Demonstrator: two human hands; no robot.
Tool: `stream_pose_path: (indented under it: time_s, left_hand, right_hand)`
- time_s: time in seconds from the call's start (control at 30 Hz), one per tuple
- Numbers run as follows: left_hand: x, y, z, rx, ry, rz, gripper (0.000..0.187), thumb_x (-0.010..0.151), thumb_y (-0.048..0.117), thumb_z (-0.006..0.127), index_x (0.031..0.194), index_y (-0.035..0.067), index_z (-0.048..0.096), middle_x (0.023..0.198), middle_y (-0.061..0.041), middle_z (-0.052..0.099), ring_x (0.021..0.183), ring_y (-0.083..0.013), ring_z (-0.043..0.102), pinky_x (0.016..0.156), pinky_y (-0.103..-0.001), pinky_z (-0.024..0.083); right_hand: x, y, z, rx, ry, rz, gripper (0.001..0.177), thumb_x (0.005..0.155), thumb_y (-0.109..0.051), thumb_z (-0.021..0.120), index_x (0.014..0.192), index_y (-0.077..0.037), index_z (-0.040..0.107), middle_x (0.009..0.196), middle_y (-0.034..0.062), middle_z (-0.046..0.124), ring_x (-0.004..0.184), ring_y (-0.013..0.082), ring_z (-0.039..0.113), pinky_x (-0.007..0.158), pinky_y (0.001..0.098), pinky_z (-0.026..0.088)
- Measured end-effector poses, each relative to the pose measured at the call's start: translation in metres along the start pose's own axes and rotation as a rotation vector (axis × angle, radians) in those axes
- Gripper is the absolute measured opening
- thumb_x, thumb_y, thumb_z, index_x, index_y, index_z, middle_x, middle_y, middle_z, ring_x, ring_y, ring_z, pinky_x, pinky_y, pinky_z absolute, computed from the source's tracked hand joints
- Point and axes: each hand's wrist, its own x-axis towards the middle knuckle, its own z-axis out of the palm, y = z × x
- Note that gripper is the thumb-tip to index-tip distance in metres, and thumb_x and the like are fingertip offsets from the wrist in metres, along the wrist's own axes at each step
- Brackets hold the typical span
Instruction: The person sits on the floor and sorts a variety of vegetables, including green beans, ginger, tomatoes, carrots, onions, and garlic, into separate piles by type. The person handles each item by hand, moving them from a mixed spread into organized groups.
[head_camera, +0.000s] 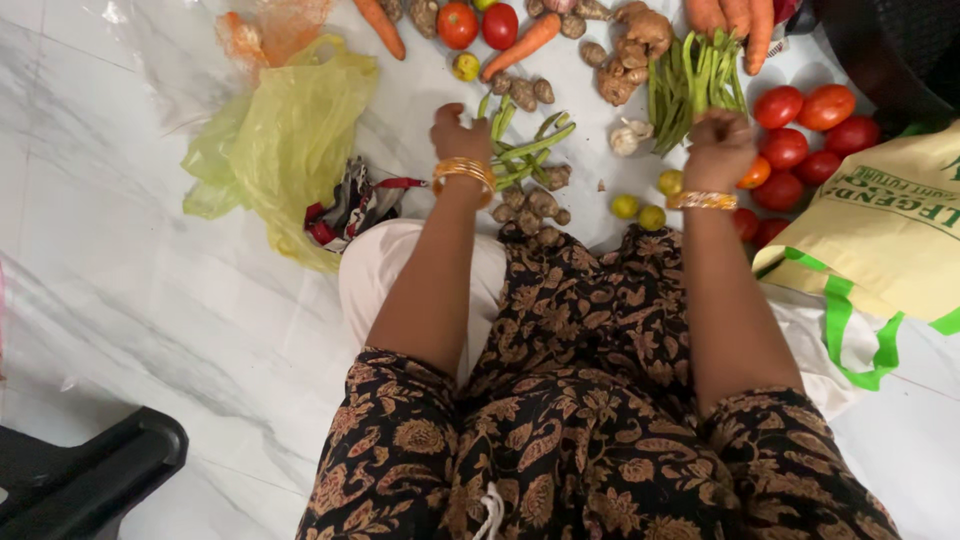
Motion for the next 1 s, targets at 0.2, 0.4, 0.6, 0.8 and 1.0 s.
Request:
stream_pose_path:
  time_s: [0.2,0.4,0.6,0.8,1.0]
  left_hand:
    - [0.023,-0.021,0.001,0.092,-0.093,-0.121,0.049,0.083,0.030,0.076,0.121,0.002,0.063,0.116,-0.022,0.069,0.104,-0.0390,0.068,0.090,-0.045,0.055]
    - [0.017,-0.008,-0.004,0.219,-0.195,-0.071,0.029,0.090,0.029,0.071,0.109,0.007,0.073,0.107,-0.018,0.074,0.098,-0.0369,0.072,0.087,-0.045,0.056]
    - [-0.015,0.060,-0.043,0.127,-0.149,0.121,0.018,0.092,0.022,0.070,0.101,0.006,0.070,0.097,-0.013,0.076,0.089,-0.0328,0.074,0.081,-0.042,0.057]
    - [-0.071,0.122,-0.086,-0.090,-0.125,0.815,0.015,0.091,0.008,0.070,0.106,0.006,0.066,0.105,-0.015,0.069,0.094,-0.0352,0.068,0.083,-0.042,0.055]
    - [-0.102,0.136,-0.070,-0.223,-0.528,0.845,0.014,0.094,0.007,0.071,0.107,0.007,0.067,0.103,-0.011,0.070,0.088,-0.0257,0.071,0.079,-0.036,0.057]
  right_hand:
    - [0.037,0.019,-0.014,-0.255,0.103,-0.133,0.017,0.093,0.009,0.077,0.098,-0.002,0.064,0.088,0.0012,0.069,0.074,0.0086,0.064,0.068,0.0240,0.055]
    - [0.016,-0.022,-0.004,-0.492,0.112,-0.331,0.023,0.085,0.009,0.081,0.101,-0.003,0.069,0.093,0.0065,0.068,0.079,0.0165,0.064,0.070,0.0297,0.054]
    - [-0.044,-0.076,0.010,-0.479,-0.154,-0.464,0.028,0.083,0.019,0.070,0.101,-0.002,0.066,0.104,0.0107,0.063,0.090,0.0227,0.063,0.073,0.0310,0.054]
    - [-0.106,-0.130,0.053,-0.276,-0.396,-0.335,0.037,0.088,0.012,0.075,0.121,-0.004,0.071,0.127,0.0128,0.065,0.104,0.0206,0.070,0.081,0.0281,0.063]
    - [-0.108,-0.163,0.068,-0.249,-0.448,-0.216,0.038,0.091,0.005,0.075,0.127,-0.005,0.070,0.127,0.0125,0.068,0.094,0.0161,0.068,0.071,0.0262,0.061]
